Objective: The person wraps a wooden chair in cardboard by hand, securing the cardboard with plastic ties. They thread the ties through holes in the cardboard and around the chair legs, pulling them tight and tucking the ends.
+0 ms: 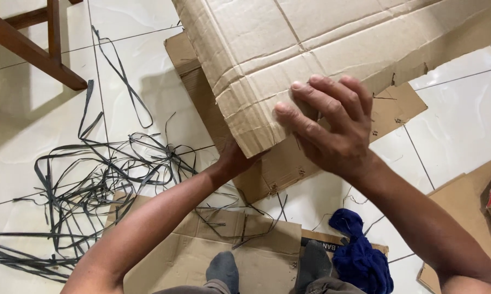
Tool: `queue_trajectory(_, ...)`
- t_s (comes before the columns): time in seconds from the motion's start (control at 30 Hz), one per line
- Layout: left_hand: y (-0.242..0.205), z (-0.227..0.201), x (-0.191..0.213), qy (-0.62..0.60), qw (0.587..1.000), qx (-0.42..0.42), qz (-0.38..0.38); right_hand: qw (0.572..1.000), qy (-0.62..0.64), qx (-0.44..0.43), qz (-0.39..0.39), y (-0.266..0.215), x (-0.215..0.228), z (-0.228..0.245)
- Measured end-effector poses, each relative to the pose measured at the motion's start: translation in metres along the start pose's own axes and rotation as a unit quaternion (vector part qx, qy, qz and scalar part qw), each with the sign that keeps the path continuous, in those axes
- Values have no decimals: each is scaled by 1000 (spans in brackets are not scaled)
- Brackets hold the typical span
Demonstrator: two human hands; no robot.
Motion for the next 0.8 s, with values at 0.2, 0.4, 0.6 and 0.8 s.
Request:
queue_trajectory(0.2, -10, 8, -6, 98, 995, -19, 23, 994, 80, 17, 74, 5, -12, -22)
queue_trajectory(0.4, 7, -6, -2, 16, 999, 15, 29, 992, 46, 88, 81, 34, -14, -27)
queue_trajectory(0.6, 14, -3, 7, 47, 990, 126, 32, 977, 117, 58, 168, 79, -20, -28)
queue_trajectory(0.8, 16, -16, 12, -8, 996, 85, 18, 910, 343, -5, 232, 78, -23, -32)
Point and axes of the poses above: each hand's wrist, its own y-axis towards the middle knuckle, its own x-axis out of the back of the hand, z = x × y, the point moved 9 cm from there along y, towards the middle knuckle, and after that the axes turned 6 degrees about -z, right-handed, at the moved point
